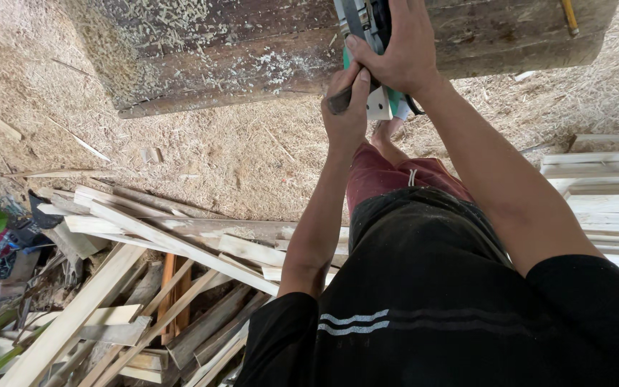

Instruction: The person adjusts a green and silver handheld tool on a wooden workbench using a T-handle hex key. They repeatedly loosen and tighten screws on the tool's metal plate while holding it with both hands. The person also uses a metal ruler to check alignment during the adjustment process.

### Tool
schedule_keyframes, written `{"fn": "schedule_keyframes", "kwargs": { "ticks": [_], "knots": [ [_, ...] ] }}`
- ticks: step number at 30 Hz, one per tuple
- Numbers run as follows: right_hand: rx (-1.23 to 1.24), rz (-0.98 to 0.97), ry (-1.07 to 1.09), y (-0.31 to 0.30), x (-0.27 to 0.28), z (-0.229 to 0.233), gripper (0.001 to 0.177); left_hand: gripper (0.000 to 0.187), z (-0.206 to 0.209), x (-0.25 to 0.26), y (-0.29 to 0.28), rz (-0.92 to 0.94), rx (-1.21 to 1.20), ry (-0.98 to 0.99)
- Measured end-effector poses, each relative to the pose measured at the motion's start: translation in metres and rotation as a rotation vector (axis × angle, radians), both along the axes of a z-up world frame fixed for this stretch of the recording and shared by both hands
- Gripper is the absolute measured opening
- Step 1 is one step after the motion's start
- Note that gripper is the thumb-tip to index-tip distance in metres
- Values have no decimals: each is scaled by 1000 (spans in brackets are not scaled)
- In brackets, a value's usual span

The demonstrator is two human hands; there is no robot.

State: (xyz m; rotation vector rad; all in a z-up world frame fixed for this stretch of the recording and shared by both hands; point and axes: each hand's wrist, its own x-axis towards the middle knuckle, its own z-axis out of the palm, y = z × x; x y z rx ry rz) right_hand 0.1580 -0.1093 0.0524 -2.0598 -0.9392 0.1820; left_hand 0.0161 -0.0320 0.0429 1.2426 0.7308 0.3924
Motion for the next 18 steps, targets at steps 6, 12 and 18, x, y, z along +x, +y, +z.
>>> {"fn": "schedule_keyframes", "kwargs": {
  "ticks": [6,12,18],
  "knots": [
    [-8,-10,2,0,-2,-4,57,28,-3,0,3,0,1,-10],
    [-28,-8,-19,-2,-1,-12,57,30,0,1,6,-26,0,7],
    [-37,-8,-31,-2,-2,-17,63,31,3,1,8,-53,13,43]
  ]
}}
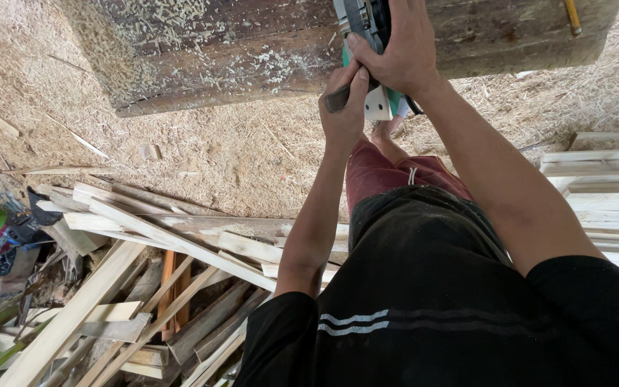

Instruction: The person adjusts a green and silver handheld tool on a wooden workbench using a T-handle hex key. They repeatedly loosen and tighten screws on the tool's metal plate while holding it with both hands. The person also uses a metal ruler to check alignment during the adjustment process.

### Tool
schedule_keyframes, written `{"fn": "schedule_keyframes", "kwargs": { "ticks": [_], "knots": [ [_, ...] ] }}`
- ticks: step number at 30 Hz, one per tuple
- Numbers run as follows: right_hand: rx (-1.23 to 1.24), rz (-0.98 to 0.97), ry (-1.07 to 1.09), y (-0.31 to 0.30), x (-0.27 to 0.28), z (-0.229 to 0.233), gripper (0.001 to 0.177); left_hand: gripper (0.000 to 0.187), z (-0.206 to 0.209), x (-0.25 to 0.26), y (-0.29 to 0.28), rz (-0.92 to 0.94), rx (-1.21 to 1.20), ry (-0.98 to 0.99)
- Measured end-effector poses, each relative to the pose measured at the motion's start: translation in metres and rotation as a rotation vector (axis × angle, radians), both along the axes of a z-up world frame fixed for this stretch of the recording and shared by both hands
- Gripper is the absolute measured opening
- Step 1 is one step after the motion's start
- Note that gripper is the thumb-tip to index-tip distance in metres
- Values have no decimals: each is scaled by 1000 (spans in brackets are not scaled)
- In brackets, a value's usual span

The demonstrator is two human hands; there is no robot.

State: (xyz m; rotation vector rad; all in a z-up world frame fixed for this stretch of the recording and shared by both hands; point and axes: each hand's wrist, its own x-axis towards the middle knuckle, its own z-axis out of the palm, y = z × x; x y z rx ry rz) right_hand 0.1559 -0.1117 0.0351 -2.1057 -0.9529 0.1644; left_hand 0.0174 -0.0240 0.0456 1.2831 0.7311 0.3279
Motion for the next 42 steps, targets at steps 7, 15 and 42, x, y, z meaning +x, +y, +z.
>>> {"fn": "schedule_keyframes", "kwargs": {
  "ticks": [7,15,42],
  "knots": [
    [15,-8,15,2,1,3,63,31,-1,-1,0,-15,31,-20],
    [0,-24,37,4,3,3,61,29,-7,2,1,-24,83,14],
    [-44,-22,1,0,-2,-4,53,28,-18,-4,-5,21,-51,-68]
  ]
}}
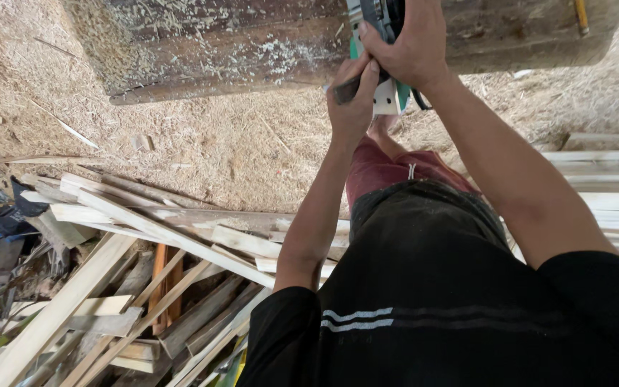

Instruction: The person adjusts a green and silver handheld tool on a wooden workbench using a T-handle hex key. They repeatedly loosen and tighten screws on the tool's metal plate while holding it with both hands. The person also uses a metal ruler to check alignment during the adjustment process.

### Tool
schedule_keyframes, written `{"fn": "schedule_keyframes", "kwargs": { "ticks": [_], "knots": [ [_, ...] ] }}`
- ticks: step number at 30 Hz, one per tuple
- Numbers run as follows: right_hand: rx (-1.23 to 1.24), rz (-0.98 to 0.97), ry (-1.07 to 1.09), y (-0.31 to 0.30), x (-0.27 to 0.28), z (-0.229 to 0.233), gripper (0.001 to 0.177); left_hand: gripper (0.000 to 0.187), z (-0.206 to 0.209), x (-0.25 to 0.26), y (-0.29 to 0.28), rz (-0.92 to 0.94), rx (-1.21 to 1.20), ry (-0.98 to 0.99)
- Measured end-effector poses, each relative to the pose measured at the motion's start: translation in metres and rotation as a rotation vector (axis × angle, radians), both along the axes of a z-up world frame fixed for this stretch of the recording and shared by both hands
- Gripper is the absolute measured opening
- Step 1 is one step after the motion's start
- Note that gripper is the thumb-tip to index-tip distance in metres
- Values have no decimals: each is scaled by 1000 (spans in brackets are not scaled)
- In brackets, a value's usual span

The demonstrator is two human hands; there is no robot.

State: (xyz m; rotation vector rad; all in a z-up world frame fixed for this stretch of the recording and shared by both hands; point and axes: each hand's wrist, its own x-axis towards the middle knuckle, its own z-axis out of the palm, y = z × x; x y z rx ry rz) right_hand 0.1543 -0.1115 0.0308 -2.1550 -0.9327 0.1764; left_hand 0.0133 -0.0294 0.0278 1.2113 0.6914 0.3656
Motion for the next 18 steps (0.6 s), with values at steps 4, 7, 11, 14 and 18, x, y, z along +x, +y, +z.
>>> {"fn": "schedule_keyframes", "kwargs": {
  "ticks": [4,7,11,14,18],
  "knots": [
    [46,-6,-40,5,5,5,50,27,5,7,4,3,-8,13],
    [42,-45,-5,4,-2,3,31,31,4,-1,4,-26,53,0],
    [98,-34,-54,9,4,-4,23,31,-6,-4,14,32,-2,-70],
    [121,-44,-36,5,5,-9,15,32,-17,-10,19,52,21,-39],
    [97,-105,31,6,3,-12,12,32,-30,-17,22,72,-33,-78]
  ]
}}
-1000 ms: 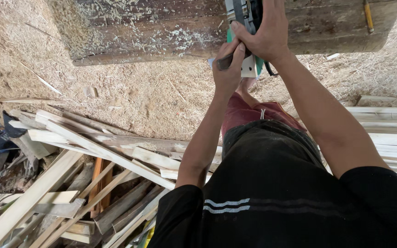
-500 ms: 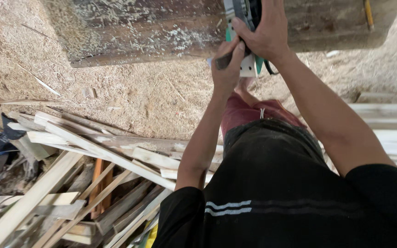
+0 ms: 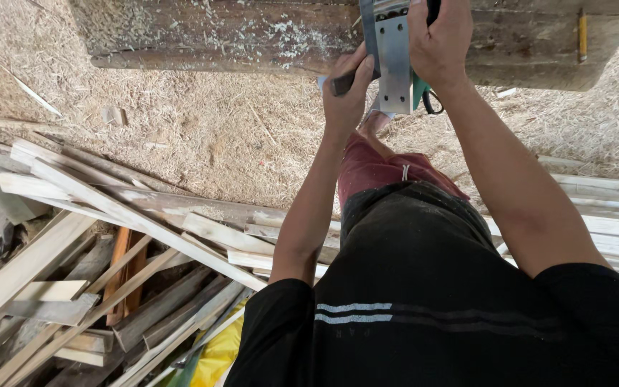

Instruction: The person adjusts a green and silver handheld tool on a wooden workbench using a T-handle hex key. They repeatedly loosen and tighten screws on the tool's metal plate while holding it with both hands. The person also uses a metal ruler to check alignment during the adjustment process.

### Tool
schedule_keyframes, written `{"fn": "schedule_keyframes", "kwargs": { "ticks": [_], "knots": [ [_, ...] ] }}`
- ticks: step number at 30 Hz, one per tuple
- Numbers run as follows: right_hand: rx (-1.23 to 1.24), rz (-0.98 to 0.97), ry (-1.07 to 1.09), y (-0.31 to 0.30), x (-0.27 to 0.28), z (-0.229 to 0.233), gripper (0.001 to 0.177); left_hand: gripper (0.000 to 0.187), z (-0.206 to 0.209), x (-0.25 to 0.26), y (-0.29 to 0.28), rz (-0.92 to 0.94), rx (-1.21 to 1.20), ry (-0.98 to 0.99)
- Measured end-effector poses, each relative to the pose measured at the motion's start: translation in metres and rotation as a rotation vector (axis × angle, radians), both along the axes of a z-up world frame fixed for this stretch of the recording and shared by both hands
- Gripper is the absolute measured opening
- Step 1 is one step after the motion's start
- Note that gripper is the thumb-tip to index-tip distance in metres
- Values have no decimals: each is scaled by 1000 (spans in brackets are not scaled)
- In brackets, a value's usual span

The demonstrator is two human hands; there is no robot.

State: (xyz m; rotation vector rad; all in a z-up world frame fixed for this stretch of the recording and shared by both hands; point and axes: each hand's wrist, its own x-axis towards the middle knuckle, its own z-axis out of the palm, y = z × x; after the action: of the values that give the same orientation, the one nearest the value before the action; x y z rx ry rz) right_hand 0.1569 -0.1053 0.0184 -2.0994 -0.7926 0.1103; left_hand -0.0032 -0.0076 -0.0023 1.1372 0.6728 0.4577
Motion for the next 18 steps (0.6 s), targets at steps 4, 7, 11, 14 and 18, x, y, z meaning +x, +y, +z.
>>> {"fn": "schedule_keyframes", "kwargs": {
  "ticks": [4,7,11,14,18],
  "knots": [
    [51,25,-71,3,0,3,11,31,-7,3,0,11,0,2],
    [27,8,-78,2,-1,3,10,32,-9,3,-1,8,8,14],
    [-6,-10,-58,2,-2,0,13,33,-10,1,-1,-13,10,40],
    [-3,-9,-57,1,0,-2,11,34,-11,2,0,-20,10,35],
    [-10,-8,-62,1,-1,-1,10,34,-13,3,0,-14,4,11]
  ]
}}
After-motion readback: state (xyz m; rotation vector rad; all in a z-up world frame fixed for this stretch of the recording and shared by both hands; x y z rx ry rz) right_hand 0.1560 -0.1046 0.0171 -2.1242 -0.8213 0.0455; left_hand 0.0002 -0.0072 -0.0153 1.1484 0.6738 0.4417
